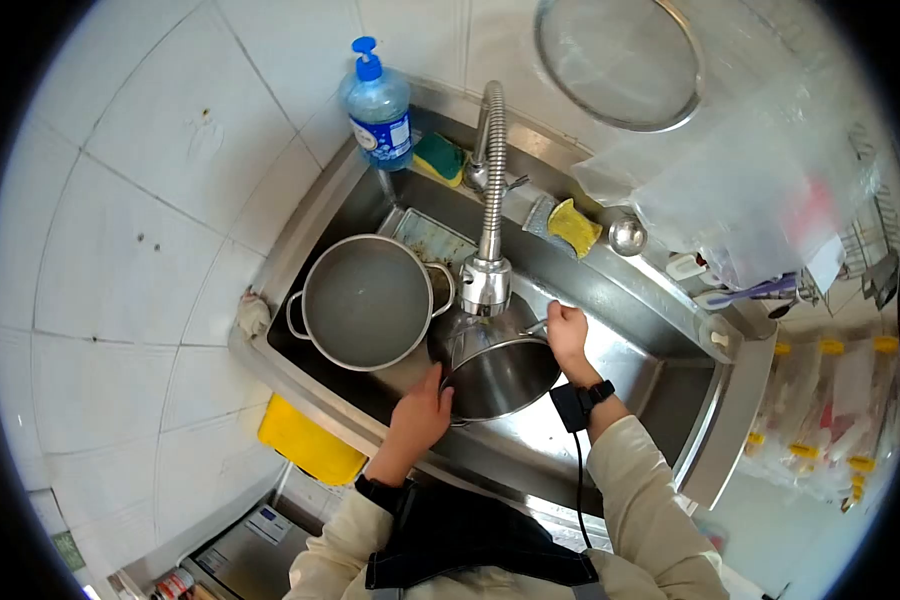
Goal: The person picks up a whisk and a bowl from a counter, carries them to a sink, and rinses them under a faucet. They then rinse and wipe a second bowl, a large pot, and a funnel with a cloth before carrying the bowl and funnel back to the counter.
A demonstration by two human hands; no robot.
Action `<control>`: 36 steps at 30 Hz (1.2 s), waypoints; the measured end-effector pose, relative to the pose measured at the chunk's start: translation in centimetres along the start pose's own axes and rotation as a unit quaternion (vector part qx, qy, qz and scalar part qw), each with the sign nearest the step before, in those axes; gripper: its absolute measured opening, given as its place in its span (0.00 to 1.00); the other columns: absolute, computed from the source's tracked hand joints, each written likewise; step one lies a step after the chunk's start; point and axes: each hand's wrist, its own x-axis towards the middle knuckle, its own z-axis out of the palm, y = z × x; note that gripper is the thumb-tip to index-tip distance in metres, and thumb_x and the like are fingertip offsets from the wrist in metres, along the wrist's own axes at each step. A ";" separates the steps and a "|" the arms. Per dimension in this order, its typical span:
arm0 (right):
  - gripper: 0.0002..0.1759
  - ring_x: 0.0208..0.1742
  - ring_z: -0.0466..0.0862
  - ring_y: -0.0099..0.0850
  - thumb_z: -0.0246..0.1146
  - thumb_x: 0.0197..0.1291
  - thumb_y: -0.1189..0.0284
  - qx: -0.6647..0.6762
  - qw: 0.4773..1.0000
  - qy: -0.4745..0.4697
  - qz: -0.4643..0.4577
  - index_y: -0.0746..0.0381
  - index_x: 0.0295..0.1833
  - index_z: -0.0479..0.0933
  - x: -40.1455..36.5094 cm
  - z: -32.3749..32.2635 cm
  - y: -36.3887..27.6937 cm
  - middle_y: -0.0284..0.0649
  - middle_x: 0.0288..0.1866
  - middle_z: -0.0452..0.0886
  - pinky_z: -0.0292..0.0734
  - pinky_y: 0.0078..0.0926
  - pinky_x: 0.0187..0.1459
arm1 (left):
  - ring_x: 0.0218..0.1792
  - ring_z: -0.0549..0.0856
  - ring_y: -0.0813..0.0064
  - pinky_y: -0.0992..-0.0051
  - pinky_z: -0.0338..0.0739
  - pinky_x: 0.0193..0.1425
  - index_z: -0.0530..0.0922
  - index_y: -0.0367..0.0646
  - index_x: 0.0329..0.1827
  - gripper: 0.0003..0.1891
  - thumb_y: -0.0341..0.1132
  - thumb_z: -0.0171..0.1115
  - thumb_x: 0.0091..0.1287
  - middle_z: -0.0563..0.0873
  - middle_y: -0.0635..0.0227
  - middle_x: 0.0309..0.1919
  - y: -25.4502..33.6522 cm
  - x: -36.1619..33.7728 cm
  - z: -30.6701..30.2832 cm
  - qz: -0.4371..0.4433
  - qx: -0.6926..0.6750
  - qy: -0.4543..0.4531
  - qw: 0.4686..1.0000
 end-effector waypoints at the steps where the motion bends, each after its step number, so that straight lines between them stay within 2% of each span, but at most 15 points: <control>1: 0.24 0.19 0.76 0.44 0.50 0.54 0.59 -0.006 1.000 -0.006 -0.005 0.69 0.19 0.74 -0.1 0.1 -1.4 0.54 0.15 0.72 0.69 0.37 0.28 | 0.38 0.79 0.49 0.58 0.75 0.41 0.68 0.31 0.49 0.19 0.40 0.48 0.63 0.79 0.45 0.39 0.0 0.3 1.0 0.060 -0.027 0.038 0.997; 2: 0.24 0.19 0.76 0.46 0.50 0.54 0.59 -0.036 0.999 -0.007 -0.039 0.69 0.19 0.74 -0.1 0.3 -2.9 0.53 0.15 0.72 0.69 0.38 0.28 | 0.39 0.79 0.47 0.59 0.75 0.41 0.64 0.28 0.53 0.23 0.40 0.49 0.63 0.77 0.43 0.42 -0.1 0.7 1.9 0.120 -0.052 0.079 0.988; 5: 0.24 0.19 0.74 0.48 0.50 0.55 0.59 -0.081 0.990 -0.030 -0.109 0.68 0.19 0.74 -0.4 1.4 -4.9 0.53 0.15 0.72 0.69 0.40 0.27 | 0.38 0.77 0.43 0.57 0.74 0.42 0.57 0.26 0.59 0.30 0.41 0.51 0.61 0.77 0.37 0.38 -0.9 0.2 3.7 0.056 -0.040 0.051 0.996; 9: 0.25 0.19 0.78 0.34 0.50 0.59 0.62 0.132 0.987 -0.092 -0.021 0.65 0.15 0.73 -1.1 2.2 -5.3 0.41 0.11 0.72 0.69 0.32 0.22 | 0.37 0.78 0.43 0.56 0.74 0.42 0.56 0.25 0.59 0.31 0.43 0.51 0.61 0.76 0.34 0.36 -0.9 0.2 2.7 -0.048 -0.078 -0.058 0.994; 12: 0.20 0.20 0.78 0.30 0.49 0.62 0.62 0.388 0.904 -0.168 0.065 0.60 0.21 0.71 -2.0 2.1 -5.7 0.35 0.19 0.75 0.70 0.22 0.23 | 0.35 0.79 0.43 0.56 0.74 0.40 0.55 0.25 0.59 0.32 0.44 0.50 0.61 0.77 0.34 0.34 -0.9 0.7 1.5 -0.050 -0.028 -0.157 0.986; 15: 0.15 0.22 0.78 0.31 0.48 0.63 0.64 0.514 0.838 -0.178 0.043 0.61 0.27 0.71 -3.6 2.4 -5.8 0.37 0.21 0.76 0.72 0.23 0.26 | 0.39 0.79 0.46 0.58 0.74 0.43 0.59 0.27 0.58 0.29 0.41 0.53 0.60 0.77 0.37 0.37 0.1 1.3 0.2 -0.050 -0.048 -0.116 0.991; 17: 0.14 0.27 0.78 0.31 0.48 0.63 0.65 0.560 0.805 -0.184 0.063 0.61 0.29 0.70 -4.8 2.9 -6.0 0.38 0.25 0.77 0.72 0.25 0.32 | 0.42 0.77 0.48 0.60 0.72 0.46 0.62 0.32 0.56 0.25 0.37 0.56 0.59 0.77 0.42 0.40 0.9 2.1 -0.1 0.184 -0.127 0.147 0.964; 21: 0.12 0.42 0.77 0.32 0.50 0.63 0.66 0.674 0.700 -0.218 0.095 0.65 0.36 0.69 -6.5 4.3 -5.9 0.43 0.37 0.79 0.70 0.29 0.50 | 0.44 0.75 0.50 0.62 0.70 0.47 0.65 0.36 0.52 0.20 0.33 0.57 0.58 0.76 0.47 0.42 2.3 2.8 -1.1 0.185 -0.135 0.067 0.971; 23: 0.14 0.43 0.77 0.37 0.51 0.62 0.67 0.385 0.890 -0.241 -0.041 0.66 0.46 0.69 -6.4 4.4 -5.9 0.45 0.43 0.79 0.68 0.32 0.53 | 0.40 0.76 0.47 0.61 0.70 0.42 0.69 0.37 0.45 0.15 0.36 0.56 0.60 0.77 0.47 0.36 0.8 3.9 0.4 0.123 -0.196 0.044 0.972; 24: 0.21 0.55 0.72 0.44 0.48 0.63 0.61 0.028 0.931 -0.291 -0.217 0.60 0.58 0.65 -5.0 2.8 -5.4 0.47 0.56 0.72 0.61 0.37 0.60 | 0.40 0.76 0.47 0.61 0.70 0.42 0.69 0.37 0.45 0.15 0.36 0.56 0.60 0.77 0.47 0.36 0.8 4.1 0.0 0.126 -0.194 0.042 0.972; 28: 0.23 0.70 0.51 0.40 0.45 0.65 0.62 -0.158 0.830 -0.384 -0.372 0.57 0.64 0.60 -3.1 3.1 -2.7 0.46 0.66 0.58 0.51 0.37 0.64 | 0.36 0.76 0.45 0.59 0.71 0.38 0.72 0.36 0.36 0.14 0.41 0.50 0.64 0.78 0.46 0.31 1.4 3.6 -1.1 0.047 -0.215 -0.018 0.975; 32: 0.25 0.66 0.59 0.34 0.40 0.65 0.54 -0.181 0.723 -0.445 -0.495 0.54 0.63 0.61 0.2 7.1 -0.6 0.45 0.65 0.61 0.63 0.32 0.54 | 0.29 0.77 0.55 0.66 0.71 0.35 0.72 0.35 0.34 0.17 0.43 0.48 0.66 0.77 0.51 0.26 -0.4 3.6 0.0 0.030 -0.259 -0.054 0.964; 33: 0.25 0.66 0.59 0.34 0.40 0.65 0.54 -0.180 0.728 -0.441 -0.494 0.54 0.63 0.61 0.6 5.7 -2.6 0.45 0.65 0.61 0.63 0.32 0.54 | 0.26 0.77 0.61 0.68 0.71 0.34 0.71 0.34 0.34 0.17 0.43 0.48 0.66 0.77 0.54 0.23 -0.8 3.5 0.0 0.033 -0.280 -0.058 0.958; 34: 0.26 0.64 0.60 0.36 0.41 0.65 0.54 -0.144 0.781 -0.539 -0.279 0.55 0.65 0.58 0.4 2.7 -6.5 0.44 0.65 0.60 0.57 0.30 0.59 | 0.26 0.77 0.61 0.68 0.71 0.34 0.71 0.34 0.34 0.17 0.43 0.48 0.66 0.77 0.54 0.23 -0.7 3.4 -0.4 0.039 -0.277 -0.058 0.958; 36: 0.27 0.60 0.62 0.32 0.41 0.65 0.54 -0.101 0.795 -0.583 -0.134 0.56 0.65 0.58 1.3 1.7 -5.1 0.40 0.62 0.63 0.55 0.25 0.60 | 0.24 0.72 0.74 0.74 0.68 0.31 0.71 0.36 0.31 0.17 0.43 0.47 0.66 0.73 0.64 0.20 -0.5 2.6 -1.1 -0.051 -0.315 -0.089 0.944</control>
